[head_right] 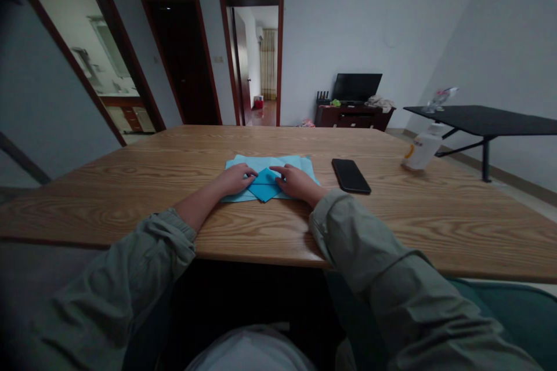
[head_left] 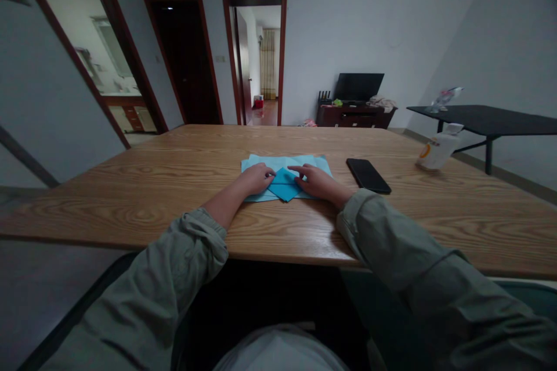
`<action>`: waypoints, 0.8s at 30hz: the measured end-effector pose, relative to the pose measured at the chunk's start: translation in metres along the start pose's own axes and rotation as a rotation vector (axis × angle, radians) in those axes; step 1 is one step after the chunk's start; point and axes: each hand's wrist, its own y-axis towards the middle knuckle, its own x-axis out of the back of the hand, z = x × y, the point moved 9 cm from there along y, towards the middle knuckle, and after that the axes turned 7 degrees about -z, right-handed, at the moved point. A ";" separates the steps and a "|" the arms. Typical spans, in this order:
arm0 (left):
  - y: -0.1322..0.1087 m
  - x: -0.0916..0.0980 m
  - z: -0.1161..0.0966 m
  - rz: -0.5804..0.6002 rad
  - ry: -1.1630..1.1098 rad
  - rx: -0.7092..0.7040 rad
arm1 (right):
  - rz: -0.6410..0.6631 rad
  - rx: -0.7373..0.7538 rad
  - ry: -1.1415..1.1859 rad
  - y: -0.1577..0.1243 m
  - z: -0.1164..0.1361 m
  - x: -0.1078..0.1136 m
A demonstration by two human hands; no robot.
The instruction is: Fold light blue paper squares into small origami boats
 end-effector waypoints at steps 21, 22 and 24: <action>0.012 -0.023 0.024 0.152 -0.188 0.414 | 0.075 0.012 -0.079 -0.002 0.013 -0.013; 0.011 -0.024 0.024 0.149 -0.242 0.430 | 0.065 0.012 -0.073 -0.002 0.013 -0.012; 0.011 -0.024 0.021 0.125 -0.382 0.438 | 0.035 0.002 -0.056 -0.002 0.013 -0.009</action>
